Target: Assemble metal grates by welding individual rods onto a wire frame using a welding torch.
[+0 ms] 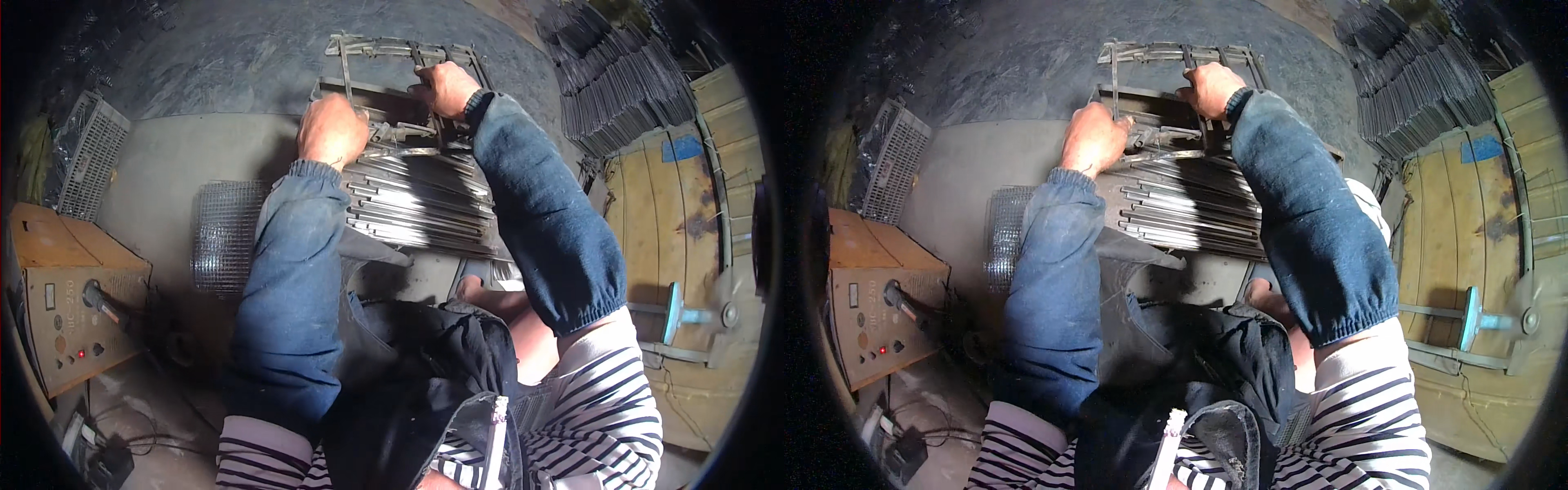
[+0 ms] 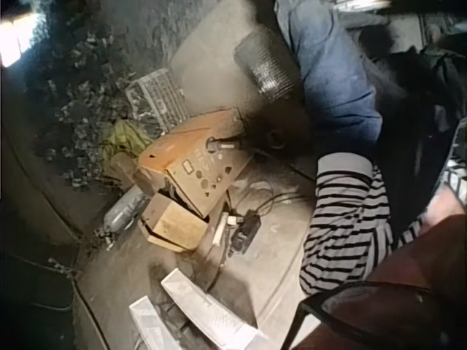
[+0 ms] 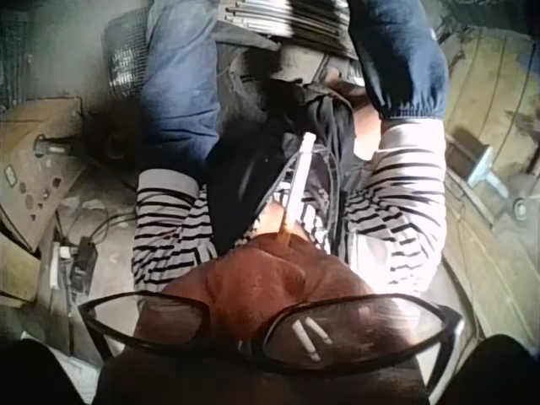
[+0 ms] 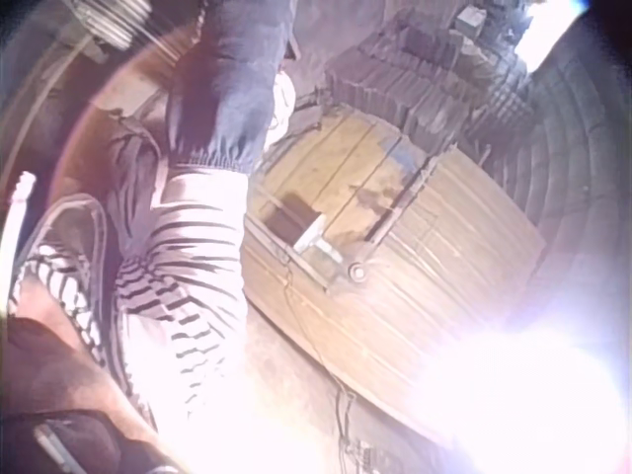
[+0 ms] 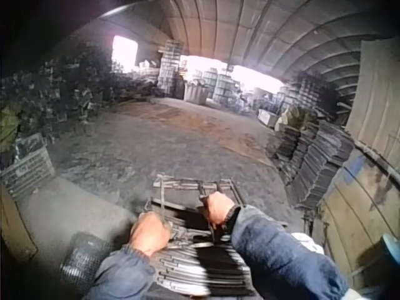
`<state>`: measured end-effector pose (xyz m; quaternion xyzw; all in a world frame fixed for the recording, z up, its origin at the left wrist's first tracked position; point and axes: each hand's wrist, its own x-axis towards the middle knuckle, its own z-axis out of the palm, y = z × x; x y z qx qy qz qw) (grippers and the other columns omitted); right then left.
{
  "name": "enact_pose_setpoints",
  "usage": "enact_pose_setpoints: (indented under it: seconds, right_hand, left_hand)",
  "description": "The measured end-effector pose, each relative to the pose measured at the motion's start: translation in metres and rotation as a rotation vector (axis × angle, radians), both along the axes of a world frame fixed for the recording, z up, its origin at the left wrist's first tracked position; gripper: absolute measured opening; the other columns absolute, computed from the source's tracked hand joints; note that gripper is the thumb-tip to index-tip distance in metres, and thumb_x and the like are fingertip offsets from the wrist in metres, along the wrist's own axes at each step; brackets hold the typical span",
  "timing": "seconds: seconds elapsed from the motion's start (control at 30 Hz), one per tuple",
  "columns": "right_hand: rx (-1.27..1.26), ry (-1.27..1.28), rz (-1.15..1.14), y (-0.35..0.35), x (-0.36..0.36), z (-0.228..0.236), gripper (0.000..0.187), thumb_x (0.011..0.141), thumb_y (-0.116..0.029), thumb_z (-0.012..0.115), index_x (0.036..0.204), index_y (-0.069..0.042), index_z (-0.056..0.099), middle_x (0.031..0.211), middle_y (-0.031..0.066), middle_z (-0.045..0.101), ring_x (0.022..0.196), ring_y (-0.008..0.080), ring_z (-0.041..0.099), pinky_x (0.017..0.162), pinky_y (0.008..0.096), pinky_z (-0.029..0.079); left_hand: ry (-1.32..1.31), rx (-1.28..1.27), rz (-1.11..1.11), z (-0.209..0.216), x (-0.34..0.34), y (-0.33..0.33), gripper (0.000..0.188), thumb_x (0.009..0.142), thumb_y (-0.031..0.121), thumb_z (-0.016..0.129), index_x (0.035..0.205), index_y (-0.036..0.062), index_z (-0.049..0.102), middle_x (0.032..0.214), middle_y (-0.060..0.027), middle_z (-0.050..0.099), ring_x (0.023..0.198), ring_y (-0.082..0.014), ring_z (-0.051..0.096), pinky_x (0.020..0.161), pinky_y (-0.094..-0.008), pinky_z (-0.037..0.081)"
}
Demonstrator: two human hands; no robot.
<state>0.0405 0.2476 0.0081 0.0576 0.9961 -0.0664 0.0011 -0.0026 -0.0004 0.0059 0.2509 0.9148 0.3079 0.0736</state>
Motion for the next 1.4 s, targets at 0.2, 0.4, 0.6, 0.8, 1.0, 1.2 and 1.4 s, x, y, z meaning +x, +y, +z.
enact_pose_setpoints:
  seconds: [0.2, 0.4, 0.6, 0.8, 1.0, 1.2, 1.4]
  right_hand:
    - [-0.241, 0.253, 0.206, -0.056, 0.073, 0.034, 0.017, 0.087, -0.009, 0.072, 0.101, 0.001, 0.07, 0.075, 0.0206, 0.067, 0.066, 0.0315, 0.07, 0.062, 0.038, 0.055]
    - [-0.038, -0.096, 0.175, -0.051, 0.181, -0.057, 0.044, 0.07, -0.003, 0.069, 0.113, -0.002, 0.068, 0.106, 0.0201, 0.066, 0.096, 0.0415, 0.065, 0.086, 0.046, 0.055]
    - [-0.213, -0.168, 0.147, -0.052, 0.199, -0.064, 0.038, 0.068, 0.003, 0.063, 0.106, 0.001, 0.066, 0.104, 0.0203, 0.062, 0.1, 0.0421, 0.062, 0.086, 0.047, 0.054]
    - [-0.207, -0.117, 0.086, -0.05, 0.209, -0.068, 0.052, 0.07, -0.002, 0.07, 0.122, 0.001, 0.063, 0.109, 0.0212, 0.062, 0.107, 0.0421, 0.059, 0.092, 0.0474, 0.051]
    - [-0.223, -0.055, 0.137, -0.054, 0.212, -0.058, 0.042, 0.072, -0.005, 0.072, 0.114, 0.0, 0.068, 0.1, 0.0189, 0.061, 0.105, 0.0402, 0.057, 0.091, 0.0467, 0.051]
    - [-0.308, 0.272, 0.258, -0.07, 0.189, 0.005, 0.029, 0.08, 0.003, 0.066, 0.109, 0.002, 0.065, 0.092, 0.016, 0.059, 0.092, 0.0373, 0.058, 0.079, 0.0434, 0.05]
    - [-0.334, 0.342, 0.172, -0.06, 0.098, 0.045, 0.047, 0.091, -0.001, 0.056, 0.136, 0.003, 0.043, 0.084, 0.0296, 0.063, 0.077, 0.0483, 0.064, 0.068, 0.052, 0.051]
  left_hand:
    - [-0.059, -0.029, 0.041, 0.0, -0.003, -0.009, 0.037, 0.087, 0.029, 0.071, 0.101, -0.0051, 0.074, 0.104, -0.0317, 0.069, 0.102, -0.0465, 0.067, 0.09, -0.0492, 0.055]
    - [-0.057, -0.012, 0.02, 0.004, 0.001, 0.002, 0.037, 0.087, 0.029, 0.072, 0.102, -0.0049, 0.073, 0.106, -0.0316, 0.068, 0.104, -0.0461, 0.067, 0.091, -0.0486, 0.054]
    - [-0.03, -0.03, 0.016, -0.001, -0.001, -0.004, 0.036, 0.086, 0.028, 0.072, 0.1, -0.0051, 0.074, 0.105, -0.0322, 0.068, 0.104, -0.0467, 0.066, 0.091, -0.0487, 0.054]
    - [-0.021, -0.022, -0.006, 0.0, -0.002, -0.002, 0.036, 0.086, 0.028, 0.071, 0.097, -0.0058, 0.073, 0.103, -0.0331, 0.068, 0.103, -0.0469, 0.067, 0.091, -0.0492, 0.054]
    - [-0.021, -0.005, -0.004, -0.001, -0.002, 0.0, 0.037, 0.086, 0.029, 0.071, 0.097, -0.0058, 0.073, 0.103, -0.0331, 0.068, 0.102, -0.0466, 0.067, 0.09, -0.0493, 0.054]
    - [-0.023, 0.006, 0.025, -0.004, -0.001, -0.004, 0.035, 0.085, 0.029, 0.071, 0.095, -0.005, 0.074, 0.098, -0.0329, 0.068, 0.097, -0.0474, 0.068, 0.085, -0.0506, 0.056]
    - [-0.041, 0.007, 0.036, 0.001, 0.001, -0.003, 0.034, 0.085, 0.028, 0.072, 0.094, -0.0049, 0.074, 0.098, -0.032, 0.069, 0.097, -0.047, 0.068, 0.086, -0.0501, 0.055]
